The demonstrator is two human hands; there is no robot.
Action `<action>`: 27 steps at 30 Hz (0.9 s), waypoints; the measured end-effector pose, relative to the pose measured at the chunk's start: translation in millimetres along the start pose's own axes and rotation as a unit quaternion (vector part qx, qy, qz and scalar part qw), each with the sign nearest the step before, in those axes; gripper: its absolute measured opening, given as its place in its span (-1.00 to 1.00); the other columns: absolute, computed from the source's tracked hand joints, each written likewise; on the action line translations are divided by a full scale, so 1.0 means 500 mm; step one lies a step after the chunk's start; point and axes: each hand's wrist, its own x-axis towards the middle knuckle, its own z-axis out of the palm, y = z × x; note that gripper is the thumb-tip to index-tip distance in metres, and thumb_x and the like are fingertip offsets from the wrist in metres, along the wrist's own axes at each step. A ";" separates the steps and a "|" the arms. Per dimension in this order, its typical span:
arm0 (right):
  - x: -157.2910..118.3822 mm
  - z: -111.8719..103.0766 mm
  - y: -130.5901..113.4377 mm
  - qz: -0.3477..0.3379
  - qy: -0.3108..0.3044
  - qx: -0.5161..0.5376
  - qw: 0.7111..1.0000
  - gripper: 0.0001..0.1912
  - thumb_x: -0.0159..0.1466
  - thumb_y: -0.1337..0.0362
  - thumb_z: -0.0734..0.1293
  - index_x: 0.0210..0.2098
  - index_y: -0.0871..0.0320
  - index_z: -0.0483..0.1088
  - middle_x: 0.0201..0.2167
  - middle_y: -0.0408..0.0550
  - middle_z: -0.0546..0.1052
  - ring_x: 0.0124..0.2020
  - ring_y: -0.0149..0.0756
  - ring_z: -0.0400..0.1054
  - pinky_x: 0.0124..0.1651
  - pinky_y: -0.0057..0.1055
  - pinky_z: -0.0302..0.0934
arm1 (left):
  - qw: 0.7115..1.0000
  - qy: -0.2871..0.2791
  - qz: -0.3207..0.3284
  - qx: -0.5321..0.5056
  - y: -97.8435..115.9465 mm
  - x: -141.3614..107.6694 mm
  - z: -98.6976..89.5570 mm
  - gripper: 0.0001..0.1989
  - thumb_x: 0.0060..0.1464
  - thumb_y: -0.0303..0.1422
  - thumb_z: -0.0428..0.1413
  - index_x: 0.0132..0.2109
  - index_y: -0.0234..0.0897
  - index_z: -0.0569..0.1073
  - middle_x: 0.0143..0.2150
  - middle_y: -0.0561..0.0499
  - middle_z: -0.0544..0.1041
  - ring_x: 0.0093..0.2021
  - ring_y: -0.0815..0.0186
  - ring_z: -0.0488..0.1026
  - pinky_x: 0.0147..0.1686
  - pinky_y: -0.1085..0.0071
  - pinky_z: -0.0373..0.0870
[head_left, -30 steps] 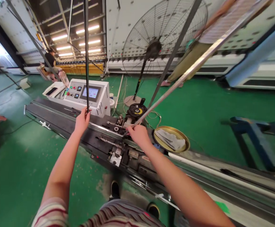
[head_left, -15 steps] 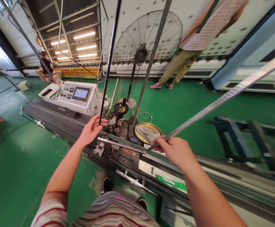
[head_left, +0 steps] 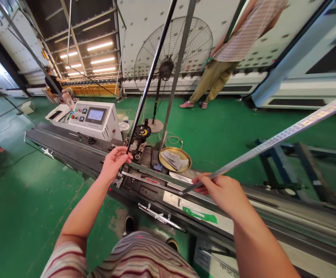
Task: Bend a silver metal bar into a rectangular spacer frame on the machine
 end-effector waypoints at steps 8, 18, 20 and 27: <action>-0.025 0.021 -0.017 0.027 -0.021 0.050 0.998 -0.69 0.29 0.21 0.19 -0.31 0.26 0.50 -0.32 0.02 0.54 -0.31 -0.25 0.48 -0.24 -0.46 0.37 | 0.999 0.046 -0.006 -0.012 -0.010 -0.003 -0.004 -0.70 0.10 -0.29 0.23 -0.09 -0.38 0.40 -0.35 -0.03 0.46 -0.44 0.51 0.33 -0.39 0.54 0.27; -0.058 0.003 -0.042 0.096 0.019 0.120 0.988 -0.70 0.35 0.30 0.17 -0.26 0.40 0.45 -0.32 0.02 0.52 -0.35 -0.32 0.46 -0.26 -0.54 0.34 | 0.985 0.064 0.081 -0.135 0.019 0.001 -0.099 -0.37 -0.10 -0.11 0.33 0.16 0.06 0.39 0.31 -0.06 0.20 0.32 0.12 0.14 0.22 0.15 0.21; -0.060 -0.003 -0.036 0.101 0.031 0.132 0.986 -0.71 0.35 0.29 0.18 -0.26 0.40 0.45 -0.30 0.03 0.52 -0.34 -0.31 0.46 -0.24 -0.52 0.35 | 0.972 0.163 0.122 -0.116 0.019 -0.001 -0.124 -0.65 -0.07 -0.24 0.33 -0.08 -0.08 0.54 0.18 -0.03 0.32 0.26 0.23 0.22 0.22 0.22 0.21; -0.069 -0.006 -0.032 0.136 0.067 0.173 0.973 -0.77 0.33 0.34 0.20 -0.26 0.39 0.43 -0.28 0.06 0.52 -0.36 -0.33 0.45 -0.29 -0.56 0.34 | 0.941 0.247 0.226 0.044 0.009 -0.014 -0.151 -0.89 -0.06 -0.39 0.30 -0.37 -0.27 0.52 -0.07 -0.03 0.43 0.01 0.36 0.35 0.15 0.29 0.23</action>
